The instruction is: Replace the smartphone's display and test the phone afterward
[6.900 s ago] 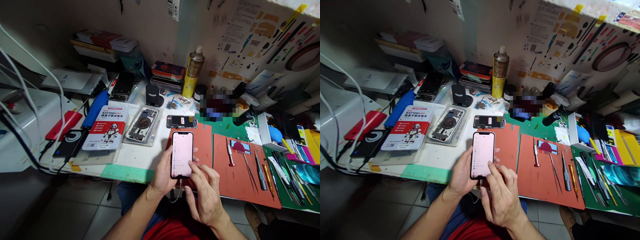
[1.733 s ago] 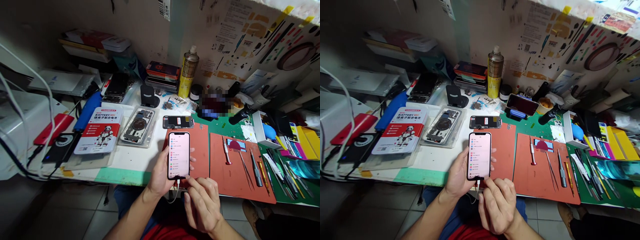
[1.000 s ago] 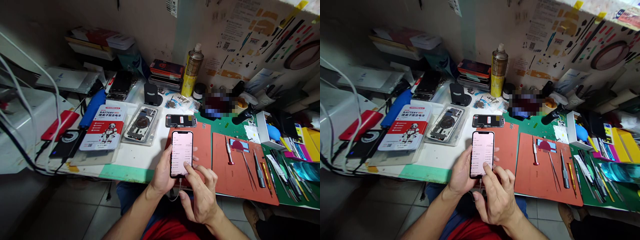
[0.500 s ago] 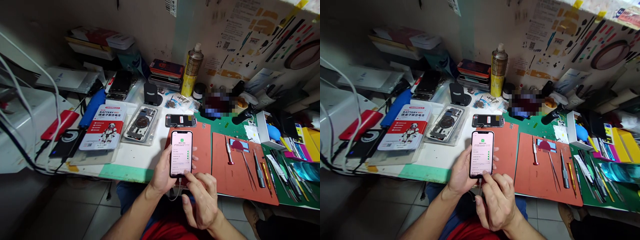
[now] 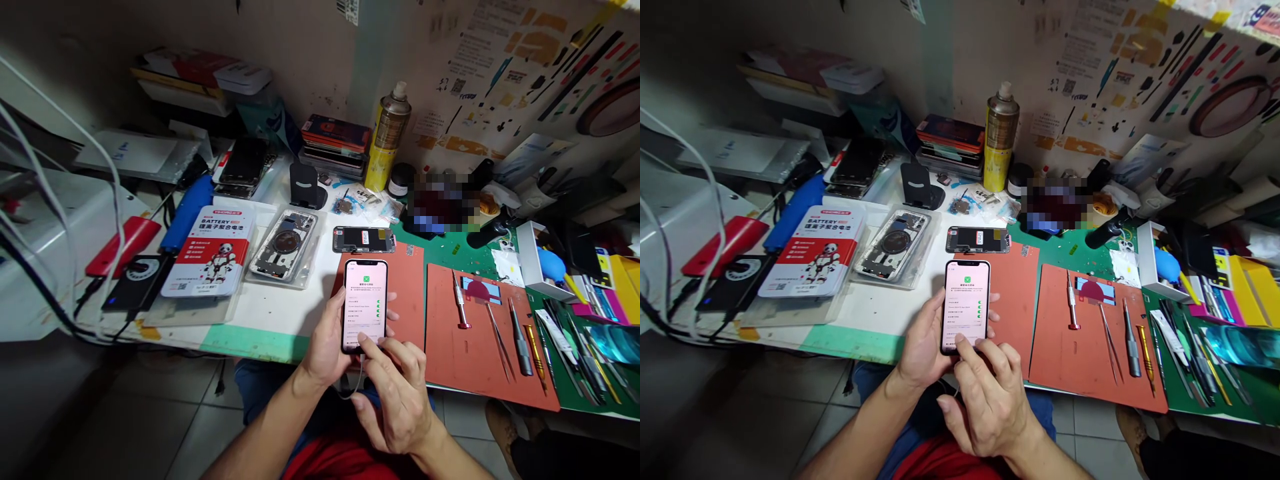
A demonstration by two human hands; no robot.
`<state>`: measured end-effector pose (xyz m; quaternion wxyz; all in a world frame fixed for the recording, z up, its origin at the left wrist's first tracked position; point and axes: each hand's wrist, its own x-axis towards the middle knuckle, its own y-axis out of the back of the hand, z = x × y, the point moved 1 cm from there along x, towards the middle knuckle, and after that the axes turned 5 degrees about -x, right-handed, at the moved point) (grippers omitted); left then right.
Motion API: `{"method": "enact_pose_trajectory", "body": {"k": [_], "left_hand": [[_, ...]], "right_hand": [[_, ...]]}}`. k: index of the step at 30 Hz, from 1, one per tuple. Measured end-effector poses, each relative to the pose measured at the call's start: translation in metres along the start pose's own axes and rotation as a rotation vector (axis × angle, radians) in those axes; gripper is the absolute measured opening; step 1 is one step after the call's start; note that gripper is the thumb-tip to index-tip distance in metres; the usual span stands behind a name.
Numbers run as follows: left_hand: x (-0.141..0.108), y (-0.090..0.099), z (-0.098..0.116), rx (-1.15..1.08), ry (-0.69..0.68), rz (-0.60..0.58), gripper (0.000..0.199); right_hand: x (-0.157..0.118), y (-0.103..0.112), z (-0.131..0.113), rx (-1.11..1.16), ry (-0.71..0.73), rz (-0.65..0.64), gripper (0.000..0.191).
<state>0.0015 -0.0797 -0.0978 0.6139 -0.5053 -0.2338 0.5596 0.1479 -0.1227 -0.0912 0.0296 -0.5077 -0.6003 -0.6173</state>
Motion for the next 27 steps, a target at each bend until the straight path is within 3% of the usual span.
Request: {"method": "enact_pose_trajectory", "body": {"k": [9,13,17,24,27], "left_hand": [[0.0013,0.0005,-0.0018,-0.003,-0.028,0.004,0.062],[0.0013,-0.0019,-0.0015,0.015,-0.078,0.027,0.06],[0.0007,-0.0029,-0.0015,0.012,-0.024,0.022,0.066],[0.0006,-0.0028,-0.0007,0.012,-0.042,-0.001,0.063],[0.001,-0.0013,-0.001,0.019,-0.036,0.01,0.066]], "right_hand": [[-0.0014,0.0003,0.002,-0.014,-0.006,0.031,0.029],[0.0008,-0.0016,0.0063,-0.091,-0.075,0.03,0.035],[0.0014,-0.0018,0.0078,-0.111,-0.12,0.006,0.041],[-0.0053,-0.0005,0.0065,-0.038,-0.032,0.046,0.045],[-0.0024,-0.0027,0.0081,-0.075,-0.097,0.014,0.049]]}}
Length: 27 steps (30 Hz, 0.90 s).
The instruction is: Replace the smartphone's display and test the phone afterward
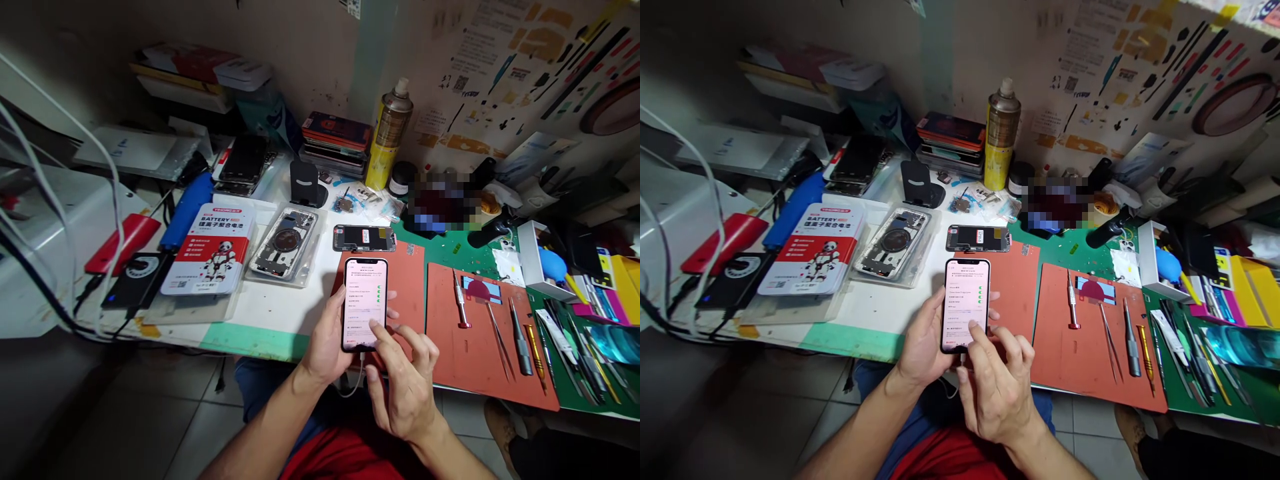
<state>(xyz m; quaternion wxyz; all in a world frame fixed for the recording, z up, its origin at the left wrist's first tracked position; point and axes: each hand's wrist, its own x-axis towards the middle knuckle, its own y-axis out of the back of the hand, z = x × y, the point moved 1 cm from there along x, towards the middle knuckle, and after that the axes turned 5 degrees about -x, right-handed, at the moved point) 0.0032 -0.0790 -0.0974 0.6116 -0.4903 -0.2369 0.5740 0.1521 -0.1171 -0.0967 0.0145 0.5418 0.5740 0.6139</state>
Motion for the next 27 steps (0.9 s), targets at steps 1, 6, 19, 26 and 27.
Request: {"method": "enact_pose_trajectory", "body": {"k": [1,6,19,26,27], "left_hand": [[0.0,0.0,0.0,0.0,0.007,0.001,0.067],[0.0,-0.002,0.0,-0.007,-0.027,0.019,0.062],[-0.001,-0.001,0.002,-0.001,0.013,0.005,0.065],[0.001,-0.001,0.001,0.02,-0.028,0.036,0.06],[0.001,-0.001,0.001,0.018,-0.024,0.036,0.06]], "right_hand": [[0.001,-0.001,0.0,-0.01,-0.022,-0.009,0.05],[-0.001,0.0,-0.001,0.013,0.0,0.019,0.046],[0.001,0.005,-0.007,0.076,0.072,0.008,0.03],[-0.004,0.009,-0.008,0.05,0.061,0.109,0.023],[-0.005,0.01,-0.008,0.044,0.055,0.095,0.021]]}}
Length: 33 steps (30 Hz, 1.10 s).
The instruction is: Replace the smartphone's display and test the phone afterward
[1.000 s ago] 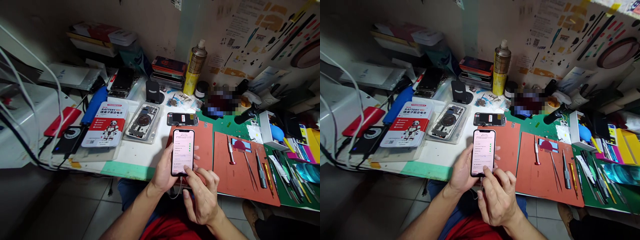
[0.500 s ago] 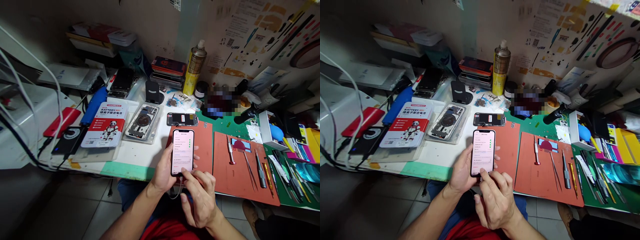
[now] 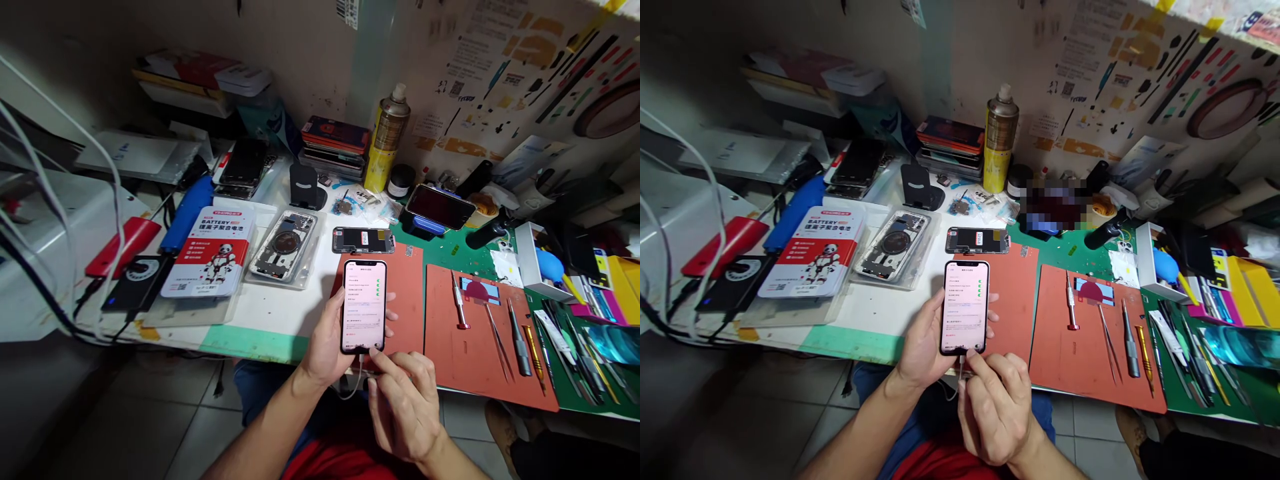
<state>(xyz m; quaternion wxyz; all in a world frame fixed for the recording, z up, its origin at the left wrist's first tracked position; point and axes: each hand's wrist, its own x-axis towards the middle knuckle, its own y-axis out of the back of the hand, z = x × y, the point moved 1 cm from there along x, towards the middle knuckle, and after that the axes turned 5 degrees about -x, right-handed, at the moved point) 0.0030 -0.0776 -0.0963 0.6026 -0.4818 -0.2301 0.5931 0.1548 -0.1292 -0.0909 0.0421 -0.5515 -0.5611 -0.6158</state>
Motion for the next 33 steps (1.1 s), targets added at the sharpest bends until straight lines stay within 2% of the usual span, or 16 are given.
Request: {"method": "enact_pose_trajectory", "body": {"k": [3,7,11,16,22,33], "left_hand": [[0.0,0.0,0.0,-0.012,0.01,-0.014,0.06],[-0.001,-0.001,0.0,-0.024,0.007,-0.031,0.058],[-0.001,0.0,-0.001,-0.018,0.033,-0.047,0.062],[-0.001,0.004,-0.002,-0.036,0.058,-0.048,0.064],[-0.001,0.003,-0.001,-0.016,0.059,-0.023,0.066],[-0.002,0.001,-0.003,-0.024,0.019,0.012,0.065]], "right_hand": [[-0.001,0.003,0.0,0.004,-0.001,-0.038,0.016],[-0.002,0.004,0.001,0.013,0.028,-0.001,0.018],[-0.002,0.002,0.001,0.025,0.028,-0.026,0.017],[0.004,-0.002,0.0,0.048,0.043,-0.08,0.026],[0.006,-0.003,0.0,0.05,0.057,-0.085,0.026],[0.014,-0.011,0.003,-0.076,-0.003,-0.167,0.039]]}}
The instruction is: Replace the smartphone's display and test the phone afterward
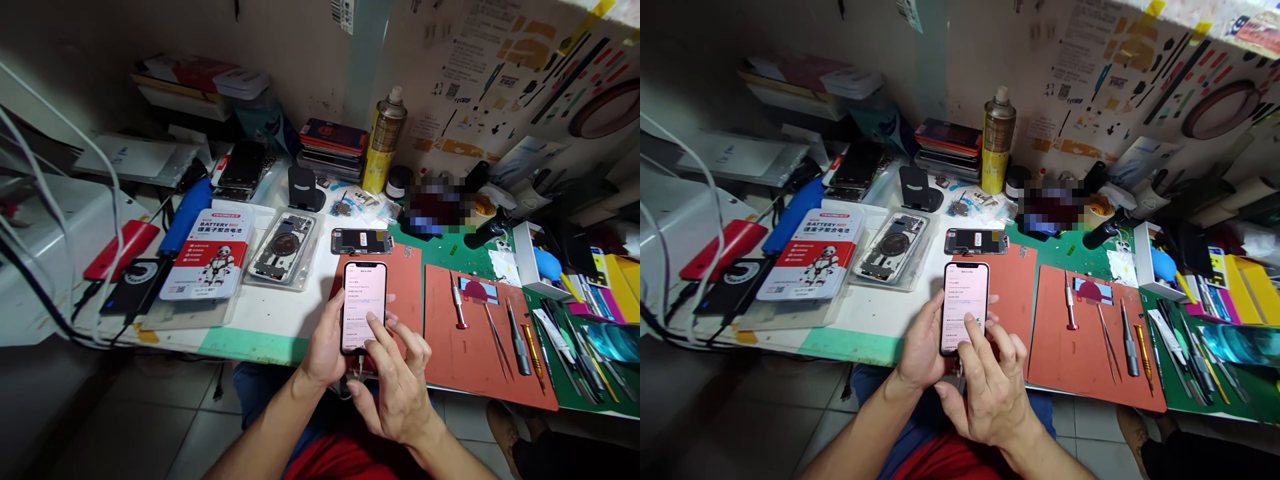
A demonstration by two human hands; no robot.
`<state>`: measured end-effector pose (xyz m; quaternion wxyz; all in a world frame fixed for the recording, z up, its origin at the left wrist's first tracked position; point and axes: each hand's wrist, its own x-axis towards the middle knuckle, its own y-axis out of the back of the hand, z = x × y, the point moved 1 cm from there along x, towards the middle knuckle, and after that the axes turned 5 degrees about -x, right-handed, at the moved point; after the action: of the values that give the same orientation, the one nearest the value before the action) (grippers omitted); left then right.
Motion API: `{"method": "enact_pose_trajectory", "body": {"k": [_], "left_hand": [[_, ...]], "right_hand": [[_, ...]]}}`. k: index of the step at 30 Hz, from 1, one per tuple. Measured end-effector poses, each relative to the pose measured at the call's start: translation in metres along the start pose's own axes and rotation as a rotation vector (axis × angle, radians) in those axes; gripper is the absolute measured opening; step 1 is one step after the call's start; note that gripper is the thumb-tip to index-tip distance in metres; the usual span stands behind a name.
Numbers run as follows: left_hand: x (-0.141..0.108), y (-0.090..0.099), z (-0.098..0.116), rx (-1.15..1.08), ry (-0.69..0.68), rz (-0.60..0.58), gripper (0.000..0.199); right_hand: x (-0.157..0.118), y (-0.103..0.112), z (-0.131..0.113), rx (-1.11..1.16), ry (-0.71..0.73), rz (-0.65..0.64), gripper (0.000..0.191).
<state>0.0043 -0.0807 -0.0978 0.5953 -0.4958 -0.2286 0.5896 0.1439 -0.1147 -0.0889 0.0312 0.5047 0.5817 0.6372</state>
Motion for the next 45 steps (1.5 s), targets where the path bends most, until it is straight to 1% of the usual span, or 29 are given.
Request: {"method": "enact_pose_trajectory", "body": {"k": [4,7,10,14,18,21,23,25,28,31,34,36,38,42,45], "left_hand": [[0.0,0.0,0.0,-0.022,-0.011,0.015,0.062],[0.001,-0.001,0.0,-0.011,-0.025,0.012,0.061],[0.001,-0.001,0.0,0.01,-0.028,-0.01,0.062],[0.0,0.0,0.001,0.013,0.015,-0.065,0.066],[0.0,0.003,0.001,0.019,0.037,-0.108,0.067],[0.0,0.004,-0.001,0.035,0.022,-0.121,0.065],[-0.001,0.004,-0.002,0.044,-0.01,-0.11,0.06],[-0.002,0.004,-0.003,0.061,-0.018,-0.099,0.056],[-0.005,0.006,-0.005,0.109,0.028,-0.087,0.058],[-0.006,0.01,-0.008,0.155,0.063,-0.058,0.06],[-0.006,0.011,-0.008,0.179,0.054,-0.048,0.061],[-0.007,0.01,-0.008,0.178,0.045,-0.056,0.06],[-0.008,0.009,-0.008,0.175,0.048,-0.046,0.061],[-0.01,0.01,-0.008,0.208,0.064,0.028,0.067],[-0.01,0.014,-0.01,0.242,0.07,0.049,0.07]], "right_hand": [[0.005,-0.001,0.0,-0.033,-0.023,-0.009,0.04],[0.003,0.001,0.001,-0.036,-0.024,0.008,0.038],[-0.003,0.003,0.002,-0.012,-0.036,0.064,0.036],[-0.012,0.001,-0.002,0.068,-0.098,0.166,0.038],[-0.015,0.001,-0.005,0.174,-0.231,0.231,0.033],[-0.005,0.008,0.006,0.264,-0.413,0.246,0.025],[0.009,0.014,0.022,0.337,-0.572,0.222,0.019],[0.026,0.019,0.039,0.46,-0.707,0.156,0.02],[0.05,0.023,0.055,0.774,-0.811,0.02,0.027],[0.065,0.023,0.056,1.051,-0.867,-0.05,0.031],[0.069,0.022,0.049,1.2,-0.911,-0.066,0.034],[0.069,0.023,0.047,1.238,-0.926,-0.079,0.034],[0.068,0.025,0.047,1.223,-0.929,-0.08,0.034],[0.066,0.028,0.052,1.11,-0.886,-0.065,0.033],[0.065,0.029,0.055,1.046,-0.852,-0.053,0.032]]}}
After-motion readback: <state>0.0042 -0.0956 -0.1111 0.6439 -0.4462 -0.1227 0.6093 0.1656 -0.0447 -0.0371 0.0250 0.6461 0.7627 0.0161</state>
